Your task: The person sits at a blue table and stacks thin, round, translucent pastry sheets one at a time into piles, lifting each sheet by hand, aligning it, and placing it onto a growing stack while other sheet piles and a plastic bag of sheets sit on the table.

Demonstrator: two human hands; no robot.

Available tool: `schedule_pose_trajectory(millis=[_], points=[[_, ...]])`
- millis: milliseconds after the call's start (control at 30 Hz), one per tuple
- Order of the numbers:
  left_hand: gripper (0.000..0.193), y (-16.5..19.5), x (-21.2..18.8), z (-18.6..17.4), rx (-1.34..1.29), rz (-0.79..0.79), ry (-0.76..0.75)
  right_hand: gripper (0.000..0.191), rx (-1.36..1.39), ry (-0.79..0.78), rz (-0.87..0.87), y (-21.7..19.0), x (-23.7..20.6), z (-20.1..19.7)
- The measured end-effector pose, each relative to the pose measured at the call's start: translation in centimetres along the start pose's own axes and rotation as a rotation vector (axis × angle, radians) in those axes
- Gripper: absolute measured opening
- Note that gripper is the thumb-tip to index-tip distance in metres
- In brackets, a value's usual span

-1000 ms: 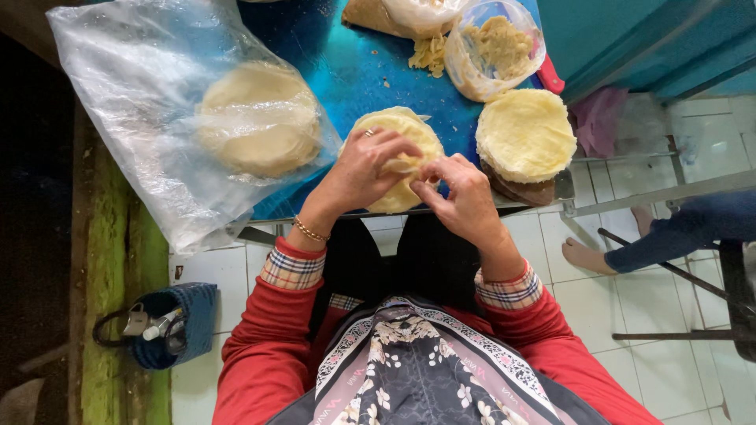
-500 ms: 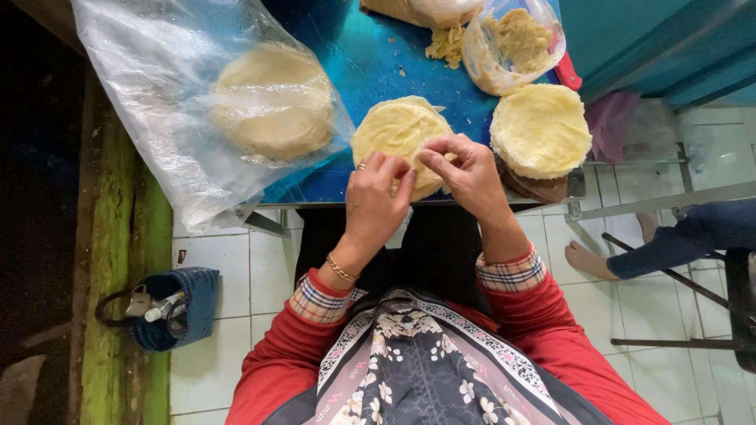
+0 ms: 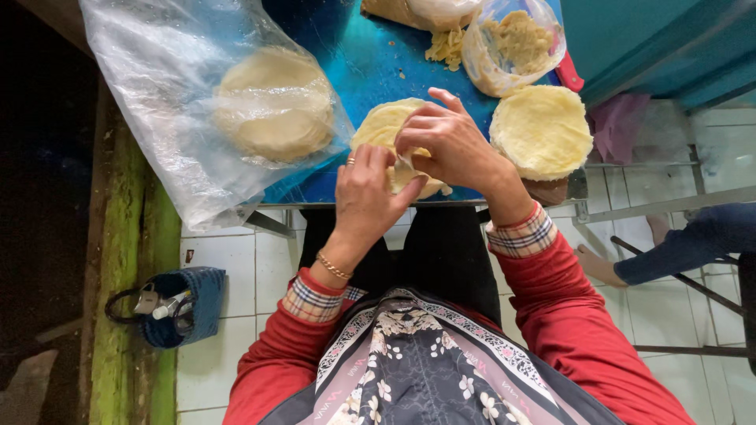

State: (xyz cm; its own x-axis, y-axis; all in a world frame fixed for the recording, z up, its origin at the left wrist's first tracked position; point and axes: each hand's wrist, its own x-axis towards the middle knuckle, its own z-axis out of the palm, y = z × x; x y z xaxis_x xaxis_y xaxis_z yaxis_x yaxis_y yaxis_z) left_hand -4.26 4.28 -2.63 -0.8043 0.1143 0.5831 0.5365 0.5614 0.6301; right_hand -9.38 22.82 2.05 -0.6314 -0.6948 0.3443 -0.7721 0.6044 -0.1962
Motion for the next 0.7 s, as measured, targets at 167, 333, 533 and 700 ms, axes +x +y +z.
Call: schedule_pose_trajectory(millis=[167,333,533,700], points=[[0.013,-0.8,-0.2,0.2,0.003,-0.144,0.003,0.017,0.032,0.058,-0.026,0.1,1.1,0.6],[0.008,-2.5,1.4,-1.1,-0.13,-0.144,-0.033,0.018,0.127,0.078,0.047,1.0,1.7,0.6],[0.024,-4.3,4.0,-1.5,-0.253,-0.175,-0.158,0.016,0.38,0.143,0.339,2.1,2.2,1.4],[0.016,-5.0,4.3,-0.9,-0.05,0.016,-0.076,0.011,0.618,0.29,0.396,3.6,1.5,2.5]])
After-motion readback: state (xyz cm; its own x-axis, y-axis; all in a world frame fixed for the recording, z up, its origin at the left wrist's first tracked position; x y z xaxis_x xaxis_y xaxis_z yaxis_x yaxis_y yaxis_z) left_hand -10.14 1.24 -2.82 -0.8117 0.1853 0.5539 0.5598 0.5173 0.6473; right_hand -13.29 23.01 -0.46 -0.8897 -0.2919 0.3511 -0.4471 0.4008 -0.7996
